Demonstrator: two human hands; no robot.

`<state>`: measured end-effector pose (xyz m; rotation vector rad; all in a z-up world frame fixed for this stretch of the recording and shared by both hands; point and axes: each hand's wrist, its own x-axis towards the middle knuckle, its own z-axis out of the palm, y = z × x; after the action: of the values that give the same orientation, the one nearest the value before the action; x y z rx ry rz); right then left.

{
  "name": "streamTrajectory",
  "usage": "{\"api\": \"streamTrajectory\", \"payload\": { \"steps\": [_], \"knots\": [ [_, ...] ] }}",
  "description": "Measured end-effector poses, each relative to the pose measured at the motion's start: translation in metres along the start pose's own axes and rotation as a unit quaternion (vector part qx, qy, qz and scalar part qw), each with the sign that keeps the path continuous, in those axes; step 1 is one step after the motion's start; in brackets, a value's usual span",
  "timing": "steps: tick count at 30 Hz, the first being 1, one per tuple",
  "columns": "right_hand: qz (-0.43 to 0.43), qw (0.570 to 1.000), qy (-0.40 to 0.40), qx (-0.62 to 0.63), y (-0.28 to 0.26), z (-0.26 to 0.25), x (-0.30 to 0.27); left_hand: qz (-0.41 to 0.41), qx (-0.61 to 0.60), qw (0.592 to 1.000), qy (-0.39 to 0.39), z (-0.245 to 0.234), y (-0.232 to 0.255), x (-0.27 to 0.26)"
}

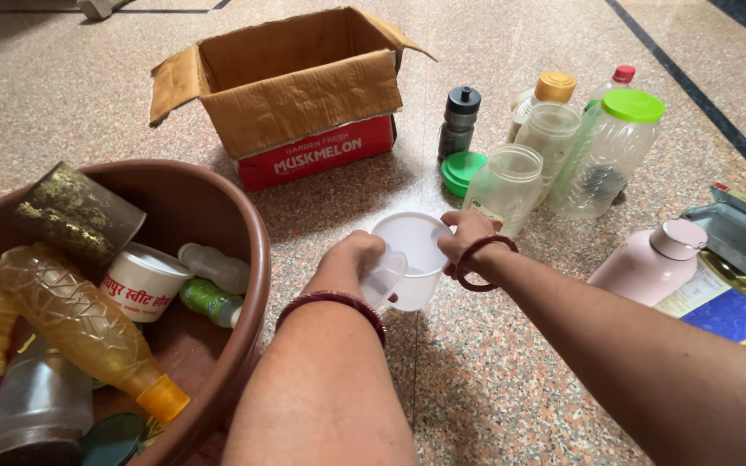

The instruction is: The person sorts various plastic and metal containers from a brown basin onto the floor. They pick up items one by one, open or close lids, and place them in a row next to a cardboard box.

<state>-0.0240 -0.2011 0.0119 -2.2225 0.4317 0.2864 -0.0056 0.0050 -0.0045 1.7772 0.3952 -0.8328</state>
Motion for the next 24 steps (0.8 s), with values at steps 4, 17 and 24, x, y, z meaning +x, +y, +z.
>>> {"api": "streamTrajectory", "payload": {
  "steps": [4,17,24],
  "knots": [
    [-0.043,0.991,0.003,-0.130,0.008,0.007,0.007,-0.006,0.003,1.000,-0.008,0.001,-0.004,0.003],
    [-0.025,0.973,-0.016,-0.229,-0.007,0.028,-0.007,-0.015,0.011,0.999,-0.039,0.003,-0.019,0.013],
    [-0.090,0.950,0.009,-0.299,0.004,0.037,0.004,-0.011,0.032,0.999,-0.042,0.005,-0.018,0.017]
  ]
}}
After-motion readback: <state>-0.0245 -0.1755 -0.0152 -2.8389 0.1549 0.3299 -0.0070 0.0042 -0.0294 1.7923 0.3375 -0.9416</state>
